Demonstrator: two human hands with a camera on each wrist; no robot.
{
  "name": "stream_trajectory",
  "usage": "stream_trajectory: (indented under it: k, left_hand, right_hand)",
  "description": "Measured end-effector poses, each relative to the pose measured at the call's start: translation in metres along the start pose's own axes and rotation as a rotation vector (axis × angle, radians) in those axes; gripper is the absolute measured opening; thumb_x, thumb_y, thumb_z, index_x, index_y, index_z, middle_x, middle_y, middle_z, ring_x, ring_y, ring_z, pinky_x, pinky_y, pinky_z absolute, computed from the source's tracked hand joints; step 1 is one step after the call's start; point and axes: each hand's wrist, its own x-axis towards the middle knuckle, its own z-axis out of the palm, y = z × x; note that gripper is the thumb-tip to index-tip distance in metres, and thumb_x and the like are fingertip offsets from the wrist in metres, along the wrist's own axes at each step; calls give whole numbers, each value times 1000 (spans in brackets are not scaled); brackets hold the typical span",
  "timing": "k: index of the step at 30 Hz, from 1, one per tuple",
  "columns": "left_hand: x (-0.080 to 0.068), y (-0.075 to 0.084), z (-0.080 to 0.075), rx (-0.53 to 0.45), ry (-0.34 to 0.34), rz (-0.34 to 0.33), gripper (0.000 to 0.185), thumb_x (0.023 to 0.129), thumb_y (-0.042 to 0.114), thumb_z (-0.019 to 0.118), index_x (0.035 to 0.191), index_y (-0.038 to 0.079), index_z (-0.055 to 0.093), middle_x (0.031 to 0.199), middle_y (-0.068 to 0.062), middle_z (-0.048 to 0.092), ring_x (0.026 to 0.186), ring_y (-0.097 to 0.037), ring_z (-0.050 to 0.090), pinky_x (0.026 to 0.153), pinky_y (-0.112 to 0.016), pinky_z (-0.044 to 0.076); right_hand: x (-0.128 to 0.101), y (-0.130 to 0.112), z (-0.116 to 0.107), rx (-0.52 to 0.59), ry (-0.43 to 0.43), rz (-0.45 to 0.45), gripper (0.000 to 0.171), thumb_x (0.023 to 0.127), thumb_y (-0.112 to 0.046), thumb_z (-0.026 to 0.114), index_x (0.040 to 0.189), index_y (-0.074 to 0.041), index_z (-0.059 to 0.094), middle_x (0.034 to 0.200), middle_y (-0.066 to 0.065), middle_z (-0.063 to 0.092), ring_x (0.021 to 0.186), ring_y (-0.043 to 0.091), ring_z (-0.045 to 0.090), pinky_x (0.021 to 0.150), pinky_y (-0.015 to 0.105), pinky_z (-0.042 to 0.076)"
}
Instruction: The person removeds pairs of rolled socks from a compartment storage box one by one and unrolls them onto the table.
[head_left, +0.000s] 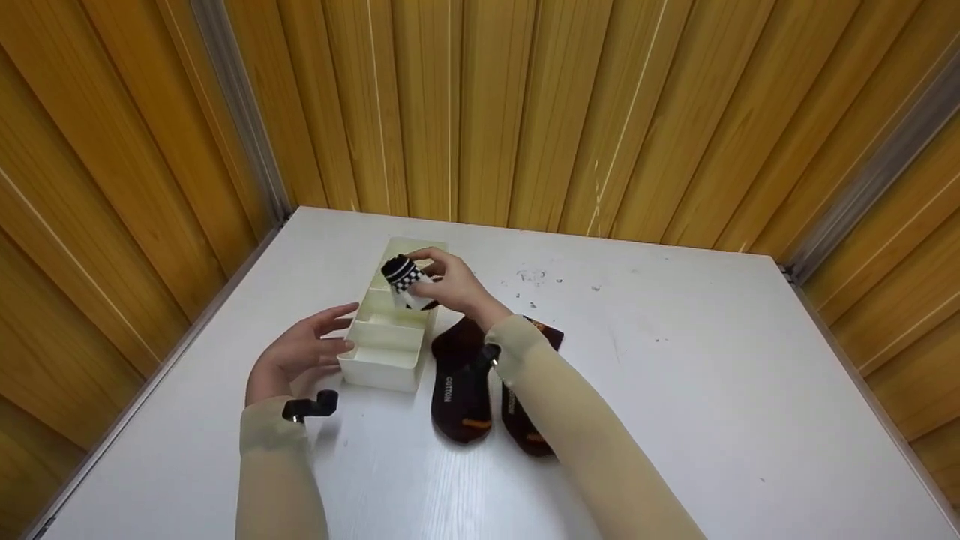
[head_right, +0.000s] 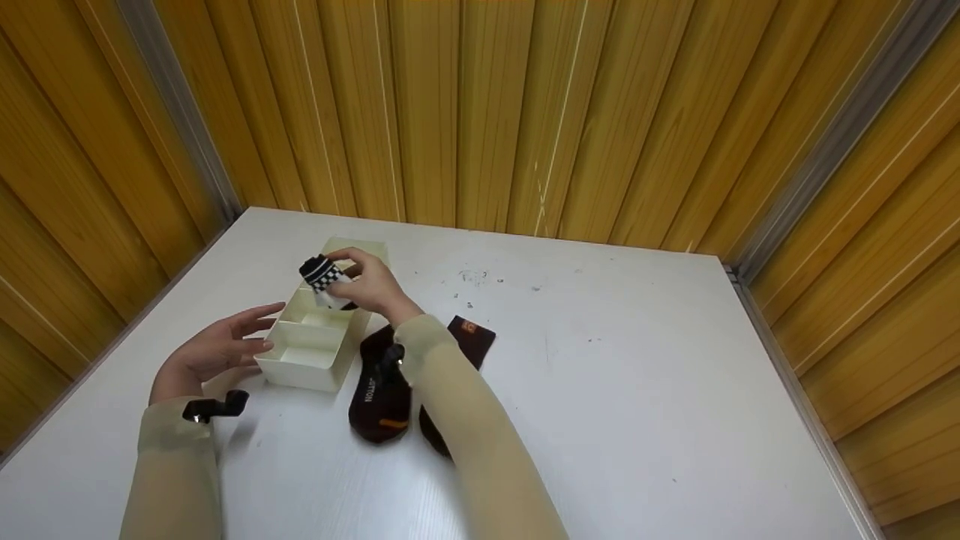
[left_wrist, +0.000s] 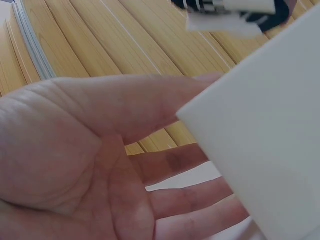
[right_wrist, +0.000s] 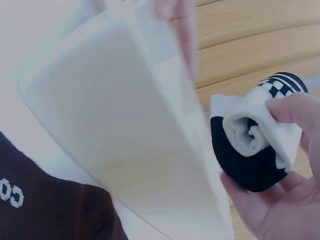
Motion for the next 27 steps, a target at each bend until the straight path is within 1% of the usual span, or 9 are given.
stream_trajectory:
  k: [2, 4, 7, 9, 11, 15, 19, 24, 27]
  left_hand:
    - [1, 0, 1, -1, 1, 7, 84, 92, 17, 76, 163, 25, 32, 167, -17, 31, 138, -36, 53, 110, -49, 51]
    - [1, 0, 1, 5, 1, 21, 83, 92, 16, 76, 163, 24, 32, 166, -18, 32, 137, -36, 55, 108, -48, 53]
    - [2, 0, 1, 2, -4, 36, 82, 93, 14, 75, 163, 23, 32, 165, -18, 34, 136, -36, 56, 107, -48, 53]
    - [3, 0, 1, 2, -7, 42, 82, 93, 14, 75, 163, 22, 32, 165, -18, 33, 137, -36, 55, 108, -49, 52]
    - [3, 0, 1, -1, -7, 39, 83, 93, 16, 76, 163, 23, 32, 166, -18, 33, 137, -36, 55, 109, -50, 51]
    - [3, 1, 0, 1, -5, 25, 86, 91, 22, 79, 163, 25, 32, 166, -17, 32, 138, -35, 54, 111, -52, 49]
    - [0, 1, -1, 8, -5, 17, 88, 90, 24, 80, 163, 26, 31, 167, -16, 31, 139, -34, 53, 112, -52, 48]
    - [-2, 1, -5, 7, -5, 25, 89, 89, 24, 81, 163, 26, 31, 167, -16, 31, 138, -34, 53, 112, -52, 49]
    - [-3, 1, -7, 6, -4, 26, 88, 90, 23, 80, 163, 26, 31, 167, -17, 31, 139, -34, 53, 111, -49, 50]
  right_hand:
    - [-5, 1, -9, 115, 22, 31, 54, 88, 0, 70, 140, -11, 60, 117, 21, 70, 98, 22, 69, 74, 33, 63]
    - [-13, 4, -20, 200, 41, 62, 54, 89, 2, 68, 141, -10, 58, 117, 20, 69, 98, 23, 68, 73, 35, 64]
    - [-26, 10, -38, 265, 53, 101, 54, 90, 3, 66, 142, -10, 57, 114, 17, 67, 93, 21, 69, 70, 33, 63]
    - [-37, 15, -52, 275, 45, 122, 52, 92, 1, 65, 141, -10, 56, 111, 14, 67, 87, 19, 69, 66, 30, 61]
    - [-50, 21, -67, 296, 24, 143, 49, 93, 0, 64, 140, -11, 56, 110, 11, 67, 84, 17, 69, 65, 28, 60]
    - [-79, 35, -96, 359, -52, 168, 39, 94, -1, 58, 131, -13, 56, 109, 8, 66, 84, 15, 70, 68, 27, 60]
    - [-112, 46, -122, 389, -124, 194, 34, 94, -1, 56, 123, -19, 57, 107, 3, 65, 83, 12, 70, 69, 26, 60]
    - [-147, 56, -149, 379, -188, 229, 34, 94, -1, 55, 121, -22, 58, 103, 0, 65, 78, 9, 69, 69, 27, 61]
    - [-164, 62, -162, 352, -208, 262, 36, 92, 0, 55, 120, -22, 59, 103, 2, 66, 83, 12, 69, 72, 30, 62]
